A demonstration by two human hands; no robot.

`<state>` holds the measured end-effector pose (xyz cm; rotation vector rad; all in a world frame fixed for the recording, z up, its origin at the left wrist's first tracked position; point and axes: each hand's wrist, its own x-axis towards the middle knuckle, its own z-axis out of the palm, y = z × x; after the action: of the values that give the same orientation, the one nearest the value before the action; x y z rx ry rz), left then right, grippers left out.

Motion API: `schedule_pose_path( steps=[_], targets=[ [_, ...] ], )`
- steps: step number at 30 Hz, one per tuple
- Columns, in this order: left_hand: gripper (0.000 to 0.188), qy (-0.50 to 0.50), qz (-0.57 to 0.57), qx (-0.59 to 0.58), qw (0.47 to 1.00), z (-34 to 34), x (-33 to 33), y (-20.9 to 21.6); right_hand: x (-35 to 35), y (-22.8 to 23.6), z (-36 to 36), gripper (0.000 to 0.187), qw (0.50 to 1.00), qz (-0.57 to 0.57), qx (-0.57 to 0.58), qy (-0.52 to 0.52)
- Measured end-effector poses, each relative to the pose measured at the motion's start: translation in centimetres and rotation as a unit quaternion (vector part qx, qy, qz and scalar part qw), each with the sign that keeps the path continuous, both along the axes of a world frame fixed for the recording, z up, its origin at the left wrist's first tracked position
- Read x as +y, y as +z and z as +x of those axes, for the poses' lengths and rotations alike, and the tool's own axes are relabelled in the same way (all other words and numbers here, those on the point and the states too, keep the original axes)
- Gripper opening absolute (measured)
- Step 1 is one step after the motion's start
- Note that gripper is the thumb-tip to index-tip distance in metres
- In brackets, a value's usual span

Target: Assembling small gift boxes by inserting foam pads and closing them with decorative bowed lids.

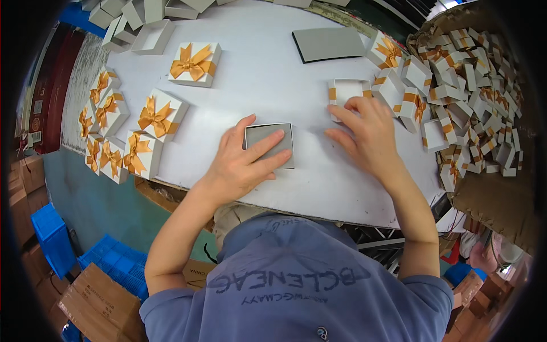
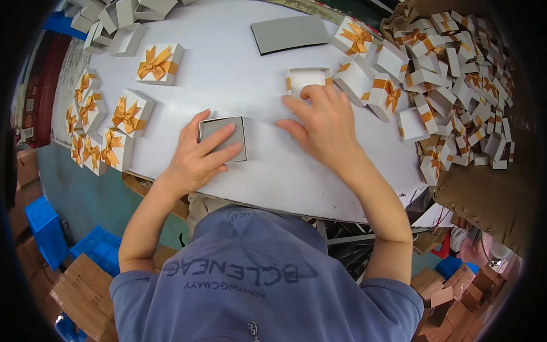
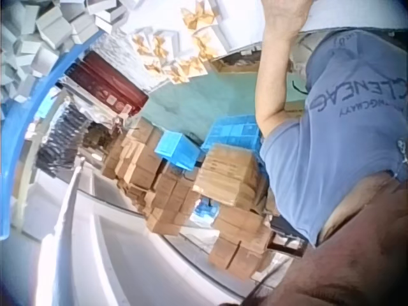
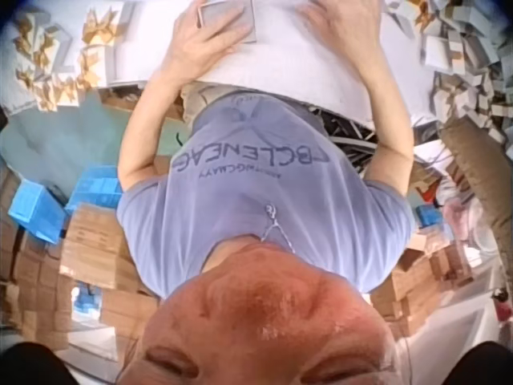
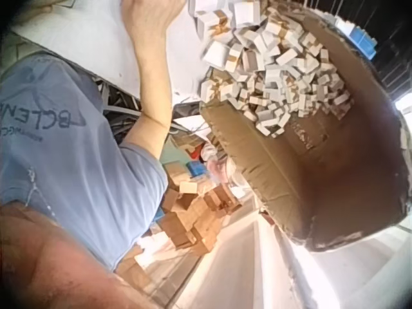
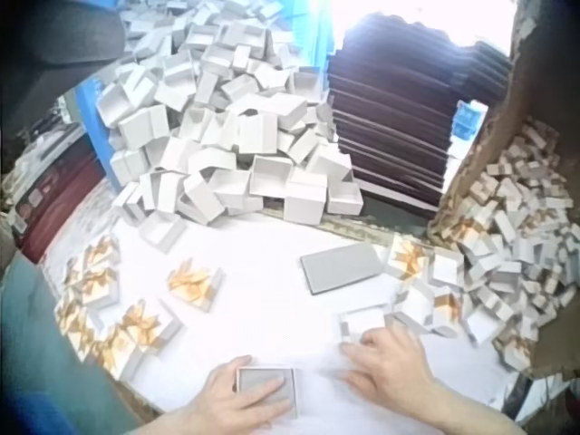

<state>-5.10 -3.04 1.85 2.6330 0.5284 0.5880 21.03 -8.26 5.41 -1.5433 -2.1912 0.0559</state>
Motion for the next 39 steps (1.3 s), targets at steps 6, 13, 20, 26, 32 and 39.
schedule_pose_path(
  steps=[6,13,20,26,32,39],
  targets=[
    [0.058,-0.031,-0.070,0.035,0.996,-0.4,0.7,0.6,1.4,0.7,-0.5,0.021,0.906,-0.121,0.374,-0.159],
    [0.089,-0.012,-0.225,-0.292,0.929,2.5,1.6,-2.8,2.9,-1.4,-4.4,0.029,0.912,-0.273,0.304,-0.039],
    [0.092,0.008,-0.067,-0.027,0.997,3.1,1.7,-0.5,1.1,-2.9,-5.2,0.032,0.998,-0.002,0.039,-0.051],
    [0.085,0.013,0.013,0.129,0.991,2.7,4.9,2.7,5.1,-0.4,-1.8,0.041,0.994,-0.102,-0.017,0.030],
    [0.075,0.284,0.096,0.172,0.938,-1.0,12.1,1.9,9.9,-4.1,3.7,0.068,0.987,-0.032,-0.124,-0.097],
    [0.075,0.407,0.064,0.107,0.905,-9.1,6.2,1.2,8.9,-4.0,2.7,0.067,0.991,-0.083,-0.076,-0.066]
  ],
)
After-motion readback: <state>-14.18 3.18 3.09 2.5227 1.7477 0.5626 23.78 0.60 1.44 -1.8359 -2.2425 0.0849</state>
